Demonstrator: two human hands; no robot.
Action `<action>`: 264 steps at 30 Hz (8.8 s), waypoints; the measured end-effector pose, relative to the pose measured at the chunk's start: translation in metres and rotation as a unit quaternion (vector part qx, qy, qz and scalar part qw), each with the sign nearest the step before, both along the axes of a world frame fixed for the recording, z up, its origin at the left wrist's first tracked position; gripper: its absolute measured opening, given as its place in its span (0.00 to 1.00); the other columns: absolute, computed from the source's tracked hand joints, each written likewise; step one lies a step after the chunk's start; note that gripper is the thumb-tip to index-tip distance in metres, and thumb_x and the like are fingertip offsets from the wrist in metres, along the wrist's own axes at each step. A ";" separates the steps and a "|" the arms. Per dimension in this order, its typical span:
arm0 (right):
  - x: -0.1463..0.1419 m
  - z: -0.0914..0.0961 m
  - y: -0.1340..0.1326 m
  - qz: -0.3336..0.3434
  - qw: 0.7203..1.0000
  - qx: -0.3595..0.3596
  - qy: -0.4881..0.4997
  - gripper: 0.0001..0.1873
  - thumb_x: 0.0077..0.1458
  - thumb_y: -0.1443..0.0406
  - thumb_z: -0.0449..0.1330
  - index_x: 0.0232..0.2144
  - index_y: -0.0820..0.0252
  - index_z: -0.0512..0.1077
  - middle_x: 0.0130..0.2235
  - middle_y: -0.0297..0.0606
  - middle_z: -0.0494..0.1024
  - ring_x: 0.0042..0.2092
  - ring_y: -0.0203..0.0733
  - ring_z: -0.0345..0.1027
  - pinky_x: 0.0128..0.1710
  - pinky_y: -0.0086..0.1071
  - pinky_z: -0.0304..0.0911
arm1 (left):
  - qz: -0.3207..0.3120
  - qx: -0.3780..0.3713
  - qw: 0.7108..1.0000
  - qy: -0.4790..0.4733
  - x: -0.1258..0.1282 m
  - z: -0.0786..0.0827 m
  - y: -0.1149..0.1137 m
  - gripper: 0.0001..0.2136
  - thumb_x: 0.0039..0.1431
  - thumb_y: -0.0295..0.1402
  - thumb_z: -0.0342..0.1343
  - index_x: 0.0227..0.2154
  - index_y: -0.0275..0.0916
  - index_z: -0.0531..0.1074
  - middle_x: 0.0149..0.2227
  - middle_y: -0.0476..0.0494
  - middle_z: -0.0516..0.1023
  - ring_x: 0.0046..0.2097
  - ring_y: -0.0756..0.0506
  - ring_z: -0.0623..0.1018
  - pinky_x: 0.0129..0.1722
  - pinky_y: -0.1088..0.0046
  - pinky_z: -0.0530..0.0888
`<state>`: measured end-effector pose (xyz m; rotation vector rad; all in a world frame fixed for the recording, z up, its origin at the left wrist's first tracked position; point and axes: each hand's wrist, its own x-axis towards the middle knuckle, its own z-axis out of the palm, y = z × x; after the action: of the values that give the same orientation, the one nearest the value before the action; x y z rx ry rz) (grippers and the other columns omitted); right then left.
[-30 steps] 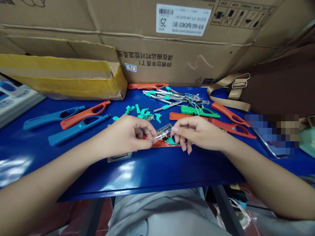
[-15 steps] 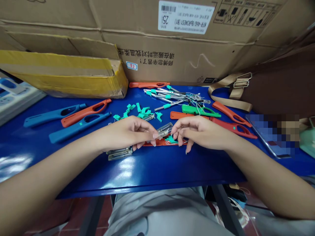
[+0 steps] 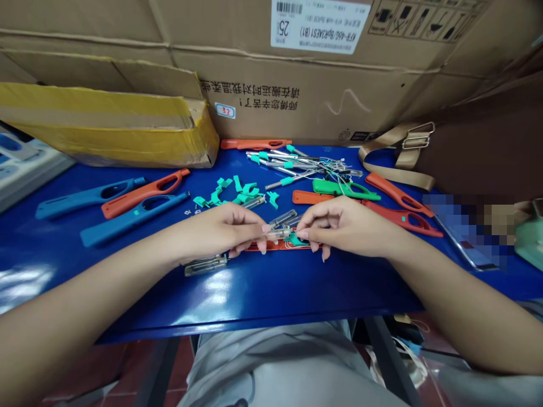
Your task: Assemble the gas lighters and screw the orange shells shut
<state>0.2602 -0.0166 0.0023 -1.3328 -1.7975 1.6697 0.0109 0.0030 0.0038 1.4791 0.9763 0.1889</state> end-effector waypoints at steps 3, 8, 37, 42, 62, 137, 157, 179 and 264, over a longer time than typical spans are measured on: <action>0.000 0.000 0.000 0.007 1.000 0.008 -0.014 0.09 0.56 0.62 0.67 0.32 0.63 0.75 0.23 0.30 0.75 0.22 0.30 0.71 0.21 0.22 0.70 | 0.003 -0.002 1.000 0.003 0.000 0.000 0.000 0.14 0.64 0.41 0.58 0.33 0.36 0.83 0.28 0.48 0.80 0.21 0.57 0.66 0.19 0.83 0.62; 0.000 -0.001 0.000 0.014 0.999 0.009 -0.034 0.06 0.55 0.64 0.67 0.32 0.62 0.75 0.22 0.28 0.73 0.20 0.29 0.68 0.19 0.21 0.68 | 0.009 -0.012 1.000 0.005 0.001 -0.002 0.000 0.14 0.64 0.41 0.59 0.32 0.36 0.82 0.28 0.47 0.80 0.20 0.57 0.65 0.19 0.83 0.61; -0.001 -0.002 -0.001 0.036 0.997 0.032 -0.055 0.08 0.59 0.61 0.62 0.33 0.61 0.76 0.24 0.30 0.71 0.23 0.31 0.67 0.19 0.24 0.70 | -0.014 0.018 0.999 0.023 0.002 0.000 0.000 0.17 0.63 0.45 0.58 0.28 0.38 0.82 0.25 0.49 0.77 0.22 0.55 0.64 0.21 0.80 0.60; -0.001 -0.002 -0.001 0.033 0.998 0.028 -0.047 0.08 0.59 0.61 0.62 0.33 0.61 0.77 0.23 0.30 0.70 0.23 0.31 0.66 0.19 0.24 0.69 | -0.016 0.033 0.999 0.037 0.002 0.001 0.000 0.17 0.62 0.47 0.59 0.29 0.38 0.82 0.24 0.49 0.75 0.22 0.54 0.63 0.21 0.79 0.58; -0.001 -0.004 -0.001 0.035 0.998 0.022 -0.050 0.10 0.59 0.59 0.62 0.35 0.60 0.78 0.29 0.33 0.74 0.26 0.32 0.68 0.19 0.23 0.69 | -0.031 0.055 0.996 0.066 0.000 -0.004 -0.001 0.20 0.62 0.50 0.55 0.30 0.37 0.81 0.25 0.47 0.75 0.23 0.52 0.61 0.23 0.76 0.56; -0.019 -0.037 -0.002 0.032 0.910 0.401 -0.100 0.02 0.57 0.69 0.66 0.35 0.59 0.78 0.36 0.37 0.77 0.41 0.41 0.70 0.43 0.35 0.66 | -0.098 0.380 0.910 0.132 -0.008 -0.002 -0.005 0.05 0.60 0.33 0.63 0.34 0.41 0.84 0.33 0.48 0.84 0.33 0.48 0.80 0.33 0.75 0.73; 0.040 0.004 -0.022 0.006 0.878 0.438 -0.192 0.06 0.63 0.68 0.60 0.36 0.58 0.77 0.38 0.39 0.79 0.41 0.42 0.72 0.44 0.37 0.66 | -0.160 0.589 0.780 0.135 0.001 -0.012 -0.024 0.14 0.71 0.36 0.50 0.54 0.42 0.73 0.54 0.42 0.78 0.52 0.40 0.78 0.51 0.61 0.75; 0.050 -0.032 -0.048 -0.005 0.864 0.467 -0.187 0.07 0.65 0.68 0.61 0.36 0.59 0.80 0.37 0.40 0.79 0.38 0.41 0.70 0.39 0.36 0.67 | -0.166 0.587 0.785 0.108 0.006 -0.028 -0.027 0.15 0.73 0.32 0.48 0.56 0.42 0.75 0.56 0.46 0.80 0.51 0.41 0.79 0.51 0.62 0.77; 0.020 -0.046 -0.059 -0.006 0.861 0.476 -0.178 0.11 0.63 0.68 0.59 0.47 0.54 0.77 0.43 0.40 0.77 0.40 0.38 0.74 0.40 0.32 0.71 | -0.226 0.663 0.694 0.165 0.006 -0.021 -0.035 0.17 0.66 0.27 0.55 0.56 0.39 0.75 0.56 0.42 0.79 0.45 0.38 0.79 0.41 0.60 0.82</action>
<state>0.2798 -0.0756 -0.0434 -1.1637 -2.3087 0.3251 0.0167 -0.0323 -0.0172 3.1501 0.6415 0.2941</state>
